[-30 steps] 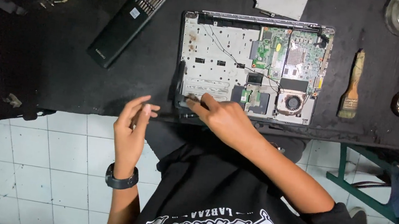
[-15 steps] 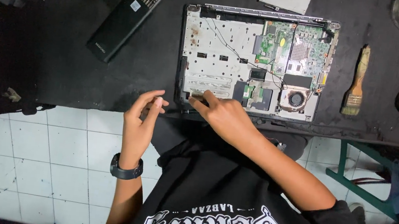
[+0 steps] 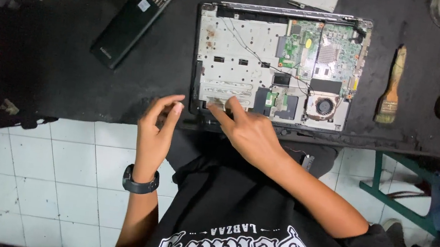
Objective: Reattaching a laptop screen to its base, involving hinge alignment and cable connection.
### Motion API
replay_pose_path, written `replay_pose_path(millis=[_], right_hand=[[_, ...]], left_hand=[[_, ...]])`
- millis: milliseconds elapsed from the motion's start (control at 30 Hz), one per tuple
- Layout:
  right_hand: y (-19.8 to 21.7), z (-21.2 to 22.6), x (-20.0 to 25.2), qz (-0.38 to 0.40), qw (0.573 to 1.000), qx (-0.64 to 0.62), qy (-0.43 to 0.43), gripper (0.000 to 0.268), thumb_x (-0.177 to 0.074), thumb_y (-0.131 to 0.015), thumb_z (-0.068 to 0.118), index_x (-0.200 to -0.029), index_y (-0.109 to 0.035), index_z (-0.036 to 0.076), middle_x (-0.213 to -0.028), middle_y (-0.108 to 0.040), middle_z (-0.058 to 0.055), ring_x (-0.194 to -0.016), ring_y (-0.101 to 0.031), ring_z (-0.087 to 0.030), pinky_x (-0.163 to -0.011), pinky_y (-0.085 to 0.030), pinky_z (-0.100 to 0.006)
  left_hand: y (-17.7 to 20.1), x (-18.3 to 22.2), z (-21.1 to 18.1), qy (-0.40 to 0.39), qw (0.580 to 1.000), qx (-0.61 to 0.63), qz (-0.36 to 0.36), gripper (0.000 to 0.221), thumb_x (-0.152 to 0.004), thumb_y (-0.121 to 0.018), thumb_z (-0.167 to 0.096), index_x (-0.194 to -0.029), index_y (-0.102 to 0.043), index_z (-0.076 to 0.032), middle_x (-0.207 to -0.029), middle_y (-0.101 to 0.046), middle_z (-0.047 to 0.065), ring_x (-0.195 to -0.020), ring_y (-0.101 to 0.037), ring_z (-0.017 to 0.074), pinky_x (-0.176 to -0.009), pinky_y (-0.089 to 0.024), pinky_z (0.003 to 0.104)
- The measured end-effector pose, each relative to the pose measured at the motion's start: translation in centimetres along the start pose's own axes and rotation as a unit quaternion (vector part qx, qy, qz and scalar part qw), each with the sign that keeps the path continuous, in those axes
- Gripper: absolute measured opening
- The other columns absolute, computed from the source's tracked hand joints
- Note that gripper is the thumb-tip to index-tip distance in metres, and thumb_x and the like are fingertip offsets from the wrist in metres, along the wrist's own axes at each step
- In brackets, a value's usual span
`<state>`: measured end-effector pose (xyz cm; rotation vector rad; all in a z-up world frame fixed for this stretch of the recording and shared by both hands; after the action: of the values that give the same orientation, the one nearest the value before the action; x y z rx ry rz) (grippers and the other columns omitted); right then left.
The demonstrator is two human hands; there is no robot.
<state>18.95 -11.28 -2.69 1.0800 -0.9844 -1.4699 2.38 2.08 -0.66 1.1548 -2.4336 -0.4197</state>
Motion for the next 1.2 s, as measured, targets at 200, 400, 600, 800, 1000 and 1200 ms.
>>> replay_pose_path(millis=[200, 400, 600, 800, 1000, 1200], right_hand=[[2.4, -2.5, 7.8, -0.120, 0.951, -0.218, -0.182, 0.034, -0.087, -0.078, 0.014, -0.121, -0.076, 0.022, -0.080, -0.056, -0.002, -0.057, -0.064, -0.030, -0.056, -0.054, -0.039], [1.2, -5.0, 18.7, -0.202, 0.864, -0.255, -0.383, 0.015, -0.089, -0.083, 0.010, -0.102, -0.083, 0.018, -0.076, -0.069, 0.002, -0.057, -0.058, -0.019, -0.058, -0.048, -0.028], [1.9, -3.5, 22.1, 0.044, 0.873, -0.199, -0.443, 0.024, -0.089, -0.079, 0.025, -0.113, -0.078, 0.023, -0.094, -0.070, -0.002, -0.073, -0.073, -0.033, -0.068, -0.058, -0.048], [1.8, -3.2, 22.8, 0.155, 0.871, -0.196, -0.424, 0.045, -0.085, -0.071, -0.002, -0.125, -0.068, 0.017, -0.103, -0.062, -0.008, -0.080, -0.074, -0.040, -0.074, -0.059, -0.054], [-2.4, -3.6, 24.3, 0.119, 0.904, -0.154, -0.380, 0.014, -0.099, -0.065, 0.032, -0.111, -0.069, 0.028, -0.088, -0.054, 0.003, -0.060, -0.070, -0.028, -0.062, -0.057, -0.041], [-2.2, -4.0, 23.5, 0.087, 0.914, -0.154, -0.366, 0.009, -0.097, -0.069, 0.029, -0.105, -0.070, 0.024, -0.087, -0.055, 0.004, -0.054, -0.067, -0.026, -0.057, -0.055, -0.037]], left_hand=[[-1.3, -2.1, -1.4, -0.113, 0.993, -0.032, 0.028, 0.021, -0.109, -0.059, -0.013, -0.126, -0.070, -0.006, -0.117, -0.068, 0.013, -0.101, -0.066, 0.0249, -0.084, -0.054, 0.035], [-3.5, -2.8, -0.9, -0.085, 0.995, 0.026, 0.053, 0.023, -0.107, -0.062, -0.008, -0.129, -0.065, -0.002, -0.109, -0.071, 0.017, -0.093, -0.068, 0.0239, -0.085, -0.055, 0.038], [-5.3, -2.7, -1.3, -0.122, 0.990, 0.044, 0.055, 0.031, -0.092, -0.082, 0.005, -0.119, -0.066, 0.004, -0.089, -0.068, 0.016, -0.075, -0.062, 0.0180, -0.068, -0.049, 0.029], [-6.7, -2.0, -2.8, -0.125, 0.986, 0.055, 0.096, 0.020, -0.113, -0.051, -0.005, -0.125, -0.062, 0.007, -0.099, -0.074, 0.024, -0.080, -0.068, 0.0234, -0.073, -0.052, 0.033], [-7.2, -1.7, -2.6, -0.113, 0.987, 0.049, 0.099, 0.016, -0.112, -0.053, -0.003, -0.121, -0.062, 0.006, -0.097, -0.072, 0.022, -0.083, -0.068, 0.0247, -0.072, -0.049, 0.032], [-7.8, -1.4, -3.3, -0.113, 0.987, 0.043, 0.110, 0.016, -0.111, -0.053, -0.002, -0.119, -0.063, 0.007, -0.096, -0.071, 0.022, -0.083, -0.067, 0.0246, -0.072, -0.048, 0.032]])
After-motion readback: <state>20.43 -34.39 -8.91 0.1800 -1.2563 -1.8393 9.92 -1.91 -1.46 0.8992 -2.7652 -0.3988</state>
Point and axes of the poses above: each hand's wrist, its own x-axis away from the middle knuckle, its own y-axis out of the back of the hand, z = x × y, the point moved 2 cm from there along -x, towards the middle knuckle
